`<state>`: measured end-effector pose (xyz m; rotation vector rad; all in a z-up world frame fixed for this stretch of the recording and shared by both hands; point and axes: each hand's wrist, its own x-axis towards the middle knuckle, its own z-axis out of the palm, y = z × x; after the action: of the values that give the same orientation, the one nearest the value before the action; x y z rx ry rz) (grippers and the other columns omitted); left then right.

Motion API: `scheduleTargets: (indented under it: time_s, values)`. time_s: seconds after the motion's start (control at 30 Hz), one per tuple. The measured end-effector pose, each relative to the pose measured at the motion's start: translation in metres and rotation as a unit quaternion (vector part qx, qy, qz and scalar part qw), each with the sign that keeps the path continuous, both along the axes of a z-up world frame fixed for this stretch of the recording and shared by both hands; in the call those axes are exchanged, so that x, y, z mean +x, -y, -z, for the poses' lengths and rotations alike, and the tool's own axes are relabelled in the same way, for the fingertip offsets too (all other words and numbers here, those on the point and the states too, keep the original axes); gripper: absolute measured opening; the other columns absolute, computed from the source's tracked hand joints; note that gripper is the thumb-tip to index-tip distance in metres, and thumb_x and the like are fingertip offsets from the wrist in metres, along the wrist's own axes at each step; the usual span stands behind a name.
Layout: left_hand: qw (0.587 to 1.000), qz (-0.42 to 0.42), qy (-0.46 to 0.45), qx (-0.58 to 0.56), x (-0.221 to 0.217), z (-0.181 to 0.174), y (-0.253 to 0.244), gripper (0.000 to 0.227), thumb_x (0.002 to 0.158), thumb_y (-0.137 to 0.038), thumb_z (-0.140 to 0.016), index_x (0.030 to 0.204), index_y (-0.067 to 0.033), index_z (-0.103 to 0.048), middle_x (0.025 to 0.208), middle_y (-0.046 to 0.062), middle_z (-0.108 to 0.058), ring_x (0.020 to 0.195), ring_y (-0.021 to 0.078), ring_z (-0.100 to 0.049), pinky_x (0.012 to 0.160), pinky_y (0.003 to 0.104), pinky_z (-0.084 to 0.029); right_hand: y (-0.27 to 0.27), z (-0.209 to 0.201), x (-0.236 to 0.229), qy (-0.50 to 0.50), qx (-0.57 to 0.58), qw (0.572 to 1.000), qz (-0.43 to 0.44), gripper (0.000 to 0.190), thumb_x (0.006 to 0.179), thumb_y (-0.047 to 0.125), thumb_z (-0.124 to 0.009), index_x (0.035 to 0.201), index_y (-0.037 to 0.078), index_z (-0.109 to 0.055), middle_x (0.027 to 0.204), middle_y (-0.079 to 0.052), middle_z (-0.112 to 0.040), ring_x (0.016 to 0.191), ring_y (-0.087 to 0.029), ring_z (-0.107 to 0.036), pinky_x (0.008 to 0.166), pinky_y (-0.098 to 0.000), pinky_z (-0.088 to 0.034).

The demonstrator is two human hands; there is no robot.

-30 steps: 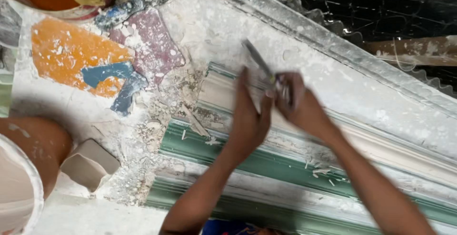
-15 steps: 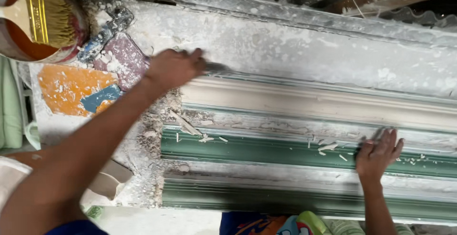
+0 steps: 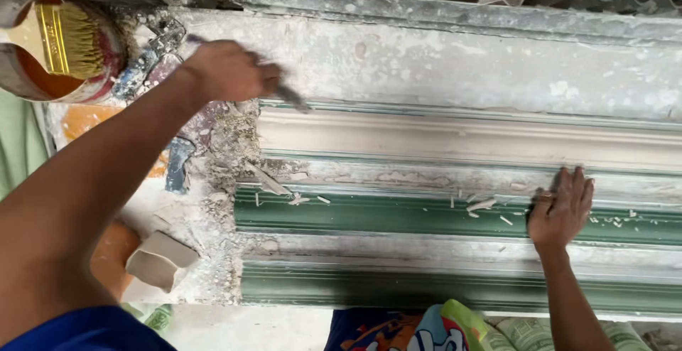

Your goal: The person uses a metal scraper to remove old paint from several long, green, grooved molding pieces. The person works methodically along the length of each piece, scraping off white paint flakes. The person occasionally uses a hand brush to sweep away debris.

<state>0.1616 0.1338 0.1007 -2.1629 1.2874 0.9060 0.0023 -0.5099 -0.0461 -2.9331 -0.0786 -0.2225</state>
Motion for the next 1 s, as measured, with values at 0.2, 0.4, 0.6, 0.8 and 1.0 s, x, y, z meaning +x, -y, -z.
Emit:
scheduleTargets:
  time_s: [0.2,0.4,0.6,0.8,1.0]
  values:
    - [0.955,-0.168,0.001,-0.242,0.006,0.112,0.083,0.048,0.106,-0.043,-0.047,0.147,-0.0186,-0.054,0.133,0.008,-0.069,0.122,0.0362,-0.067,0.074,0.041,-0.061,-0.007,-0.004,0.001,0.073,-0.007,0.996,-0.049,0.051,0.116,0.026,-0.043,0.153,-0.003,-0.06,0.159,-0.024,-0.05,0.147,-0.05,-0.04,0.115,-0.0603,-0.038]
    - [0.968,0.016,0.068,-0.243,0.022,0.106,0.076,0.012,0.103,-0.021,-0.058,0.114,-0.0144,-0.06,0.105,0.003,-0.068,0.073,0.0244,-0.076,0.056,0.04,-0.06,-0.001,0.001,-0.002,0.084,-0.02,0.995,-0.048,0.047,0.111,0.016,-0.051,0.154,0.001,-0.061,0.16,-0.023,-0.052,0.144,-0.053,-0.046,0.115,-0.0622,-0.037]
    - [0.951,-0.064,0.108,-0.283,0.018,0.156,0.124,0.035,0.112,-0.038,-0.038,0.119,-0.0126,-0.06,0.067,-0.001,-0.069,0.062,0.0298,-0.074,0.045,0.048,-0.055,-0.007,-0.009,0.01,0.084,-0.004,0.994,-0.065,0.047,0.108,0.017,-0.05,0.144,-0.009,-0.066,0.15,-0.033,-0.057,0.137,-0.055,-0.051,0.111,-0.0621,-0.04]
    - [0.885,0.021,0.154,-0.439,0.058,0.183,0.288,0.019,0.093,-0.013,-0.051,0.088,-0.017,-0.069,0.085,0.003,-0.072,0.064,0.0286,-0.074,0.054,0.047,-0.052,0.014,0.023,-0.001,0.026,-0.036,0.999,0.005,0.059,0.101,0.03,-0.052,0.156,0.01,-0.053,0.161,-0.017,-0.049,0.146,-0.049,-0.04,0.111,-0.0614,-0.033]
    - [0.929,0.01,0.13,-0.348,0.031,0.164,0.179,0.016,0.1,-0.026,-0.054,0.106,-0.0154,-0.065,0.103,0.005,-0.064,0.067,0.0313,-0.074,0.056,0.045,-0.058,0.004,0.018,0.002,0.058,-0.044,0.997,0.013,0.06,0.099,0.038,-0.056,0.15,0.008,-0.062,0.154,-0.02,-0.057,0.141,-0.05,-0.045,0.11,-0.0592,-0.033]
